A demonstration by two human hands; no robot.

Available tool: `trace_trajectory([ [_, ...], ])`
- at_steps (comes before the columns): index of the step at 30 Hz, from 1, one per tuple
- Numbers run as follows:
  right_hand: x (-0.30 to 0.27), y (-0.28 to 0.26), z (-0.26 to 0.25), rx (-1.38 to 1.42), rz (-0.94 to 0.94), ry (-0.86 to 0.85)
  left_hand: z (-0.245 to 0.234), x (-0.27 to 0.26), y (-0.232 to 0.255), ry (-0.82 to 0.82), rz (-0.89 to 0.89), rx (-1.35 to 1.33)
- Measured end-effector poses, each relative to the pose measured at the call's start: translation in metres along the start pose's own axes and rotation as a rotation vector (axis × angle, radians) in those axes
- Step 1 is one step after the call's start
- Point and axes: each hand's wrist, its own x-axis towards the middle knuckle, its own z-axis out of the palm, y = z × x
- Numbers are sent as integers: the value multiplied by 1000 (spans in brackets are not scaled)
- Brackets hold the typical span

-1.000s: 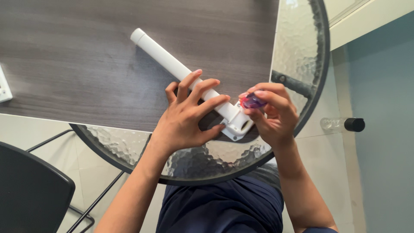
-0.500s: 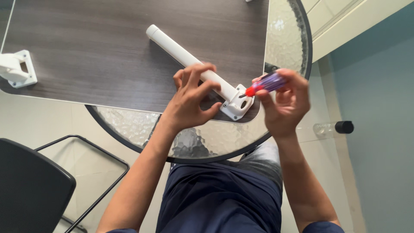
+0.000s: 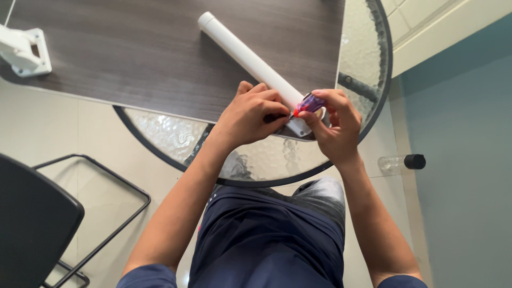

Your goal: The person uses a screwdriver to tighten screws on white plastic brackets attached to a dark tabletop. They reposition the brackets and continue securing them to the table surface.

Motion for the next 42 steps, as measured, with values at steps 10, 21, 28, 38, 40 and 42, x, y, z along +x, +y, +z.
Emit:
trace_trajectory([
  [10,4,-3,4,183,-13,-50,1,-1,-6,-33,-33,-16],
  [21,16,-20,5,28,-39,-151,0,0,-13,-64,-1,-25],
  [28,20,-37,8,-62,43,-130,1,0,-14,-40,-5,-31],
  [38,19,-42,3,-226,-86,-76,5,4,-8,-48,-107,-25],
  [40,17,-40,4,-236,-57,-68,6,5,-8,-47,-120,-16],
  [42,15,-39,5,-204,-41,-90,7,5,-8,-48,-122,-10],
])
